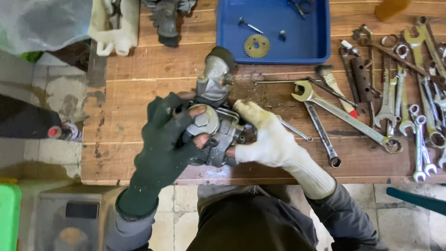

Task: The person disassembles a motorcycle engine cylinder head by hand and with wrenches. They remove internal components including valves and fasteners, placing smaller parts into a blue tray on a wooden workbench.

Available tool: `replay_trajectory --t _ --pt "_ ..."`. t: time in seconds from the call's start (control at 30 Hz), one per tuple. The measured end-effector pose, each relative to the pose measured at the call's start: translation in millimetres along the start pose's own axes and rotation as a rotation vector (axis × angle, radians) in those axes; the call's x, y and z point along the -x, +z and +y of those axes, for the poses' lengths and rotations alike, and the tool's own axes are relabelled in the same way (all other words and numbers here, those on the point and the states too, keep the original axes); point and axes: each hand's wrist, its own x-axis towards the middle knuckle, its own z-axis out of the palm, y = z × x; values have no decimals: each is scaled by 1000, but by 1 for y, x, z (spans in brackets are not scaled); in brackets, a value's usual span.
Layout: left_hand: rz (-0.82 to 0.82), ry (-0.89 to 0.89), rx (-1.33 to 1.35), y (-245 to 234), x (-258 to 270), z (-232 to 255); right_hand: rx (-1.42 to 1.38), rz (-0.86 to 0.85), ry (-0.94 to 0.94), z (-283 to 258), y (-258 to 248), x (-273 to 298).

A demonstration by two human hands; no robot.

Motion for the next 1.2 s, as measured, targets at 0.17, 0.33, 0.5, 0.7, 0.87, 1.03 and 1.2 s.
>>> replay_trajectory --t 0.17,0.33,0.5,0.7,0.87,1.03,1.2 --pt "58 -138 -58 14 1 -5 -59 69 101 19 11 0" --pt "189 -193 45 27 -14 -18 -137 226 482 -38 21 7" --pt "-66 -252 186 31 -36 -36 -158 235 433 -60 29 18" --pt "-245 -27 148 24 -47 -53 -230 201 377 -24 53 22" --pt "-302 6 98 19 -41 -67 -53 65 564 -34 44 16" --pt "-367 -82 71 11 -47 -54 34 -119 248 0 20 24" --pt "-436 -158 66 8 -48 -53 869 326 397 28 -53 46"
